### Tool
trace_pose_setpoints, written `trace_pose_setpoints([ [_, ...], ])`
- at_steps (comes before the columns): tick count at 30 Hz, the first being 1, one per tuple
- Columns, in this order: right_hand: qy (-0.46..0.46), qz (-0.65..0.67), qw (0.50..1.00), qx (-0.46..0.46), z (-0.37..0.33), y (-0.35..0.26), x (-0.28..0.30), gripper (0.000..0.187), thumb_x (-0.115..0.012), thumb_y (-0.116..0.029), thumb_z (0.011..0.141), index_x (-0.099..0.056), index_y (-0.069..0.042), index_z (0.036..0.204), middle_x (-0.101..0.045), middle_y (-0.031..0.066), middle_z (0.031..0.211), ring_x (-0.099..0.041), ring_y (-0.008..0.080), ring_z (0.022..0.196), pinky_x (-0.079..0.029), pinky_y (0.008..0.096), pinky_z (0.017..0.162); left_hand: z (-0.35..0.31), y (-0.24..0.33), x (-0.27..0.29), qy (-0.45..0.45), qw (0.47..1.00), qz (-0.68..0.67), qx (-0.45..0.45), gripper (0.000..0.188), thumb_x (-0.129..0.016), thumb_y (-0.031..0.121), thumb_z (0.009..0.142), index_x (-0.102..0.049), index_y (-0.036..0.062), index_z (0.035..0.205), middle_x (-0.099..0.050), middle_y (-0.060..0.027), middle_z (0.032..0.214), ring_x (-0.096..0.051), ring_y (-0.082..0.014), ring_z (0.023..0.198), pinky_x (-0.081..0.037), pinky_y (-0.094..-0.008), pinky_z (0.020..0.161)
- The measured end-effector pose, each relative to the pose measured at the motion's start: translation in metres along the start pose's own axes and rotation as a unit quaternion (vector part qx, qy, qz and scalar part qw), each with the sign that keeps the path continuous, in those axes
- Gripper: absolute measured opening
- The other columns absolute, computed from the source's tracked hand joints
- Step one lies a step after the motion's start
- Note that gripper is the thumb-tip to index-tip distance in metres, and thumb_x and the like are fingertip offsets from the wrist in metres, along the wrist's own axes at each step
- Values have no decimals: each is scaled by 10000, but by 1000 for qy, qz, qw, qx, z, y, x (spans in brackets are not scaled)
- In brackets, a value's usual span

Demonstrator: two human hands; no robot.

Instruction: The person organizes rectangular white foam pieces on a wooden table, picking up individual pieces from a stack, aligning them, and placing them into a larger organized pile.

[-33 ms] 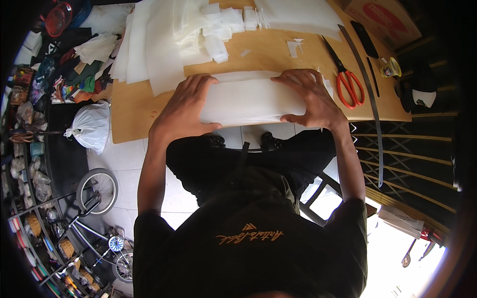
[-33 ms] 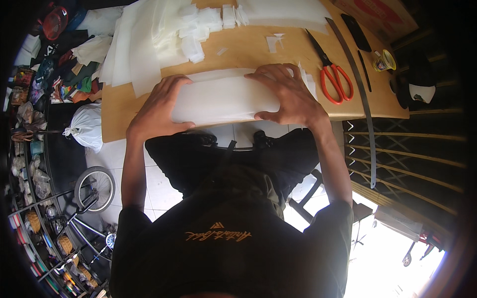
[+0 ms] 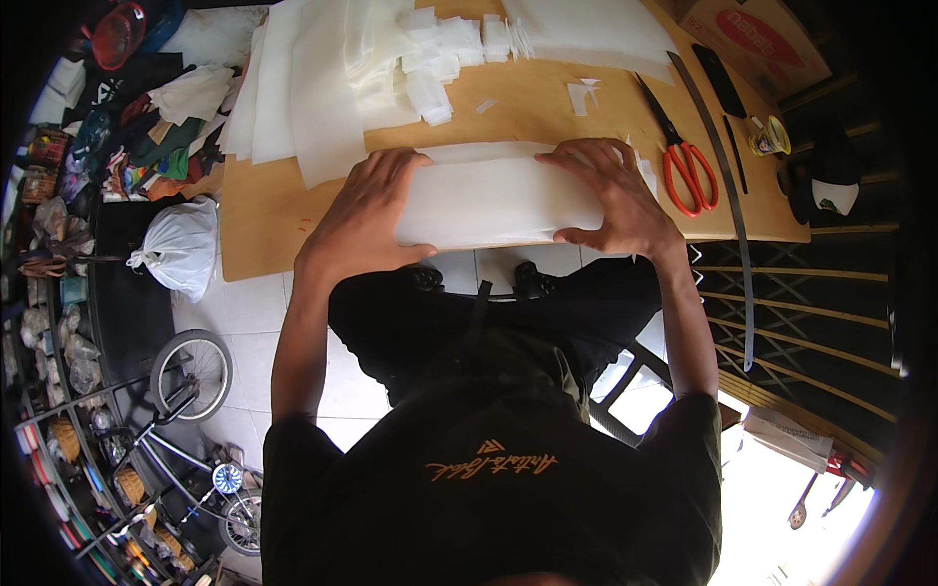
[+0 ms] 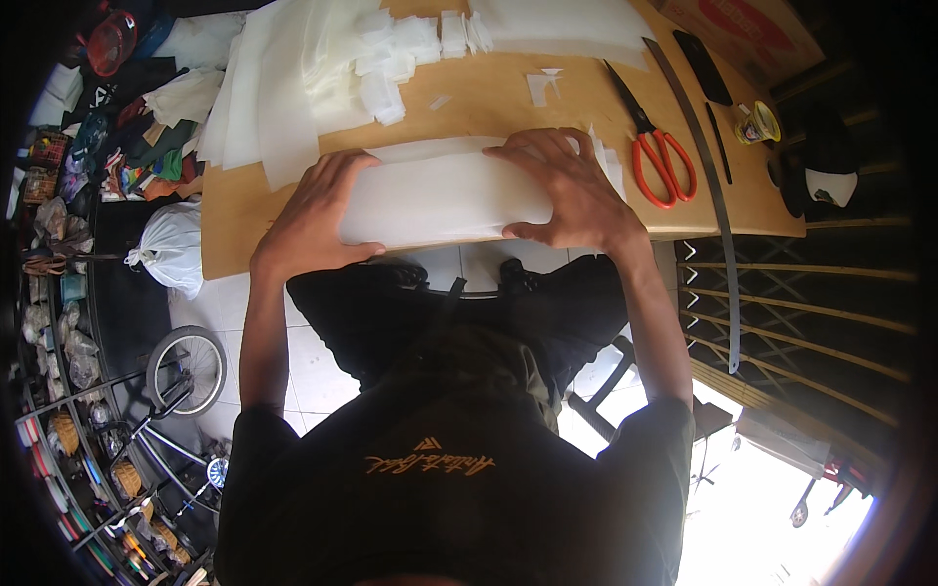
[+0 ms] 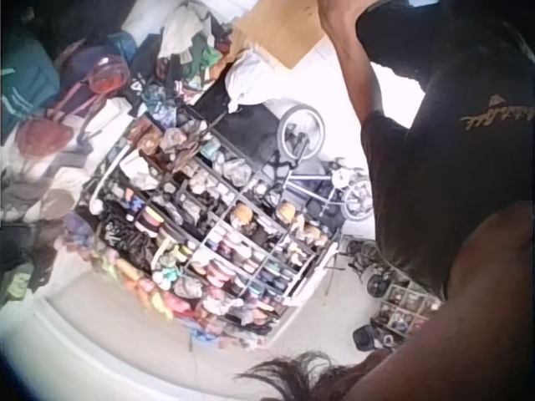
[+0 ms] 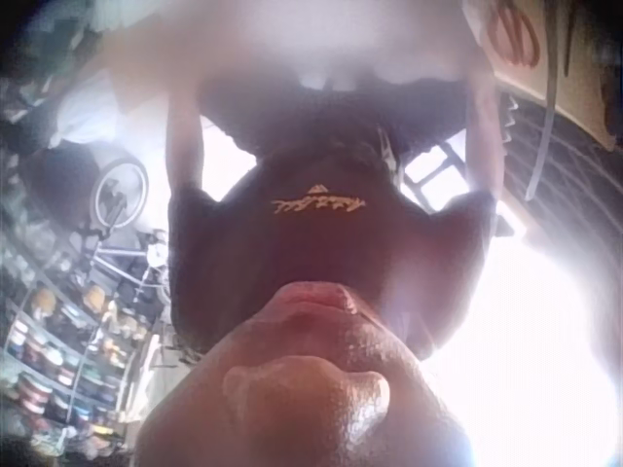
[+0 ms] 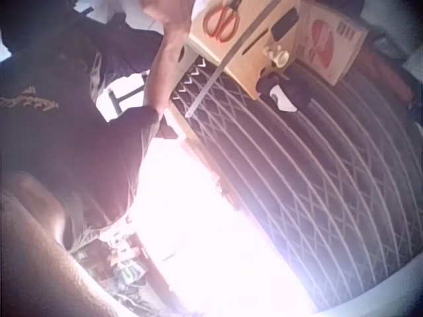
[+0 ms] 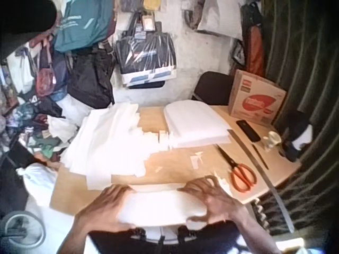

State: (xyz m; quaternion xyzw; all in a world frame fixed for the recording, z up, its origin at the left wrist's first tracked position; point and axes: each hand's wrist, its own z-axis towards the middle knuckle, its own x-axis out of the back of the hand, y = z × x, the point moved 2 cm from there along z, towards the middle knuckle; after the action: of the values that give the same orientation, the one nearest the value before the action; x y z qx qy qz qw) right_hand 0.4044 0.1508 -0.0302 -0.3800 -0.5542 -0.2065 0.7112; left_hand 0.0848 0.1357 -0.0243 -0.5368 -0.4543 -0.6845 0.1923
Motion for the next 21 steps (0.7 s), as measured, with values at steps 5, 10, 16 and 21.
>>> trace_pose_setpoints([
  [5,-7,27,1000,-1,-4,-4,4,930,-932,-328,610,-549,-194,1447,-552,85,1403,-461,303,1373,-243,544,1202,-6,8,7,-17,1000,1,19,884,-875,240,675,-428,69,1418,-481,-168,1364,-429,-385,1336,-347,-472,1149],
  [10,-4,34,999,-18,-3,-7,15,944,-935,-339,614,-539,-194,1458,-529,91,1429,-436,324,1389,-239,553,1201,1,12,18,-27,999,30,10,852,-869,234,683,-440,71,1401,-480,-161,1322,-431,-375,1319,-358,-464,1129],
  [16,-36,-28,999,-27,7,-1,4,1083,-917,-494,605,-442,-179,1525,-462,116,1507,-373,337,1447,-208,581,1235,15,-2,-5,8,999,42,-10,1097,-925,390,615,-374,-49,1456,-435,-265,1454,-381,-401,1403,-308,-459,1210],
  [21,-46,-41,997,-38,5,-7,4,1200,-925,-532,566,-381,-149,1565,-454,144,1518,-384,338,1442,-232,565,1223,16,-3,-10,-35,999,35,-5,1197,-923,420,600,-320,-117,1483,-384,-312,1500,-355,-426,1434,-294,-461,1230],
])
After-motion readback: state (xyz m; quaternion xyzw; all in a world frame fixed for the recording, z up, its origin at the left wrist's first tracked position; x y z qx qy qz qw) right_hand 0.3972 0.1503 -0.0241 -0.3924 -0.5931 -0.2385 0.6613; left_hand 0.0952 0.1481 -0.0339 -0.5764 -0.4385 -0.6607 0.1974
